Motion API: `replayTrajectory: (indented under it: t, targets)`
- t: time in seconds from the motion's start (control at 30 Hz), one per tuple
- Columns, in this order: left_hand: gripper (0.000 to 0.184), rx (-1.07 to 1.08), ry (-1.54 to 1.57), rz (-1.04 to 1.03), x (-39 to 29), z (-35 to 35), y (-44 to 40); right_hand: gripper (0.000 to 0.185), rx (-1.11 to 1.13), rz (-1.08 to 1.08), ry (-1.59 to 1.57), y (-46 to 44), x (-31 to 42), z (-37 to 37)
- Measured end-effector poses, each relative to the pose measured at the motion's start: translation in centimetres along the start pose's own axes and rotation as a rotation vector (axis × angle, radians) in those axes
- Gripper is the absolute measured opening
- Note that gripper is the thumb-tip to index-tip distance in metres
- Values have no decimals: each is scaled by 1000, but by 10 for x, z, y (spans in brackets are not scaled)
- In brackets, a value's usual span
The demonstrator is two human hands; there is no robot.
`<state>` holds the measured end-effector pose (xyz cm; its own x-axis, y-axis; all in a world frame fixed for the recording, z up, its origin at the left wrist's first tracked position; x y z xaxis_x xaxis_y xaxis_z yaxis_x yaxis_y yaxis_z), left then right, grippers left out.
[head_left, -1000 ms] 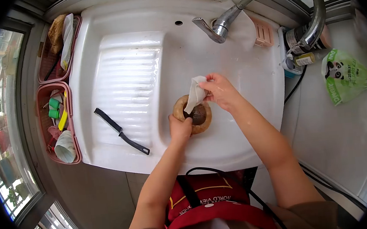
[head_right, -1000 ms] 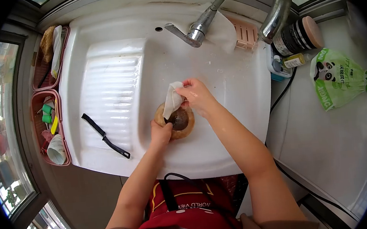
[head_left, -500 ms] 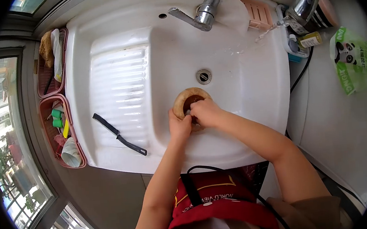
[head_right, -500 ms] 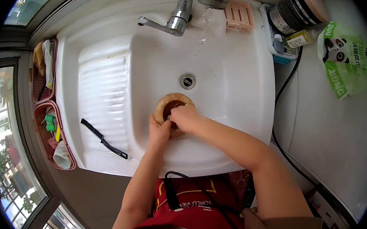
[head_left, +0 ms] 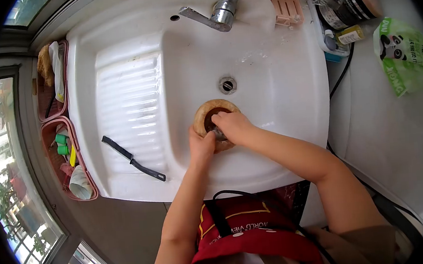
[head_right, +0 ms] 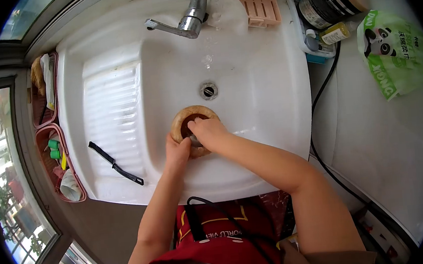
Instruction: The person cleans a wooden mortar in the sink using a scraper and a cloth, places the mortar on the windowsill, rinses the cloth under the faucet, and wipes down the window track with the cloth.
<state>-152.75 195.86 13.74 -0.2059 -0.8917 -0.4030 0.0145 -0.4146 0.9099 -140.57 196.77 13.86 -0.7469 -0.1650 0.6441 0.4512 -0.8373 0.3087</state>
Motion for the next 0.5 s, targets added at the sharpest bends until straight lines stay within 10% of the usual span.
replayTrajectory:
  t: [0.5]
  targets:
    - [50, -96, -408, -100, 16, -2, -18, 12, -160, 64, 99, 12, -20, -27]
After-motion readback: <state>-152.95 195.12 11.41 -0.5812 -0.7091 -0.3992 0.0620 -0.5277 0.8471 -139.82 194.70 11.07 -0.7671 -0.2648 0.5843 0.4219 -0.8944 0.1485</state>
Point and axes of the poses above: each hand's wrist, its own y-axis away from the middle knuckle, its own z-axis out of the back of the hand, x = y × z, the point moved 5 cm from there along -y, towards the middle knuckle, and after that the axes turned 14 degrees about z, right-handed, at the moved point
